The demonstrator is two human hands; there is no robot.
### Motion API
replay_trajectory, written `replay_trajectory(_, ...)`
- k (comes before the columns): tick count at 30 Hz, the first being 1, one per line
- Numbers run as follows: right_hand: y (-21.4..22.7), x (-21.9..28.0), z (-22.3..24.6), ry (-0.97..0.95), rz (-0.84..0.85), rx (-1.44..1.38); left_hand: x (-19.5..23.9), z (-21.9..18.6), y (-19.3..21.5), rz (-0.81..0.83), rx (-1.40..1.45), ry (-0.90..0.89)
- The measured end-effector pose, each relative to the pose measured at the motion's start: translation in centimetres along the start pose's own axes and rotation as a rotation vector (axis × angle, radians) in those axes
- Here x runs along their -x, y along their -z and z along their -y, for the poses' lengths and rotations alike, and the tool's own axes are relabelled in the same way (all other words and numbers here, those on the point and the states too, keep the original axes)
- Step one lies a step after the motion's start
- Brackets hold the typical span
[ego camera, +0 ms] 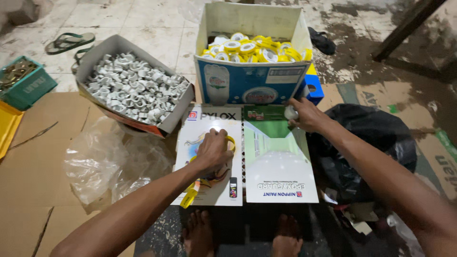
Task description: The person sits on the floor and assembles small white plastic components with yellow rubber bands. They pick up a white plastic piece, wrap a yellow rubber band around it, and place the finished item into a nearby box. The process is repeated continuously with items from a pile on a cardboard box.
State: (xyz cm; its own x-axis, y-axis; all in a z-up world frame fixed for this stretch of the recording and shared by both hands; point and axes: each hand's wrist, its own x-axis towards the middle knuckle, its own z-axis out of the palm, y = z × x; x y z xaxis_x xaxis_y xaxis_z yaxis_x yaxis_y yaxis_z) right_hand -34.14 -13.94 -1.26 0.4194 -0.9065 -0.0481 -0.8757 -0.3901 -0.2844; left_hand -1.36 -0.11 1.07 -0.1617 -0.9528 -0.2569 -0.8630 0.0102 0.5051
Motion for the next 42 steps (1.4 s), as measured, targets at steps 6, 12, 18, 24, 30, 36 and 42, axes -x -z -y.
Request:
replay_trajectory(6,0.6,2.8,4.2,0.085,0.020,0.068,3.0,-3.3,1.6,-0.039,0.057,-0.110)
replay_trajectory(12,0.5,6.5,7.1,0.180,0.200,-0.013,3.4,-3.4,0.4,-0.043,0.274,-0.133)
replay_trajectory(18,2.1,8.4,10.4,0.007,0.281,0.017,3.3,-3.8,0.3,-0.033,0.320,-0.133)
replay_trajectory(24,0.0,7.4,7.6,-0.023,0.221,0.078,4.0,-4.0,1.0,-0.124,0.433,-0.147)
replay_trajectory(30,2.2,7.9,10.9,0.056,0.072,0.088,3.6,-3.9,0.7,-0.160,0.473,-0.121)
replay_trajectory(36,4.0,8.3,17.4,0.152,-0.184,-0.336,3.8,-5.1,1.2,-0.269,0.510,-0.211)
replay_trajectory(42,4.7,8.1,20.2,0.148,-0.162,-0.292,3.1,-5.3,0.3,-0.353,0.524,-0.298)
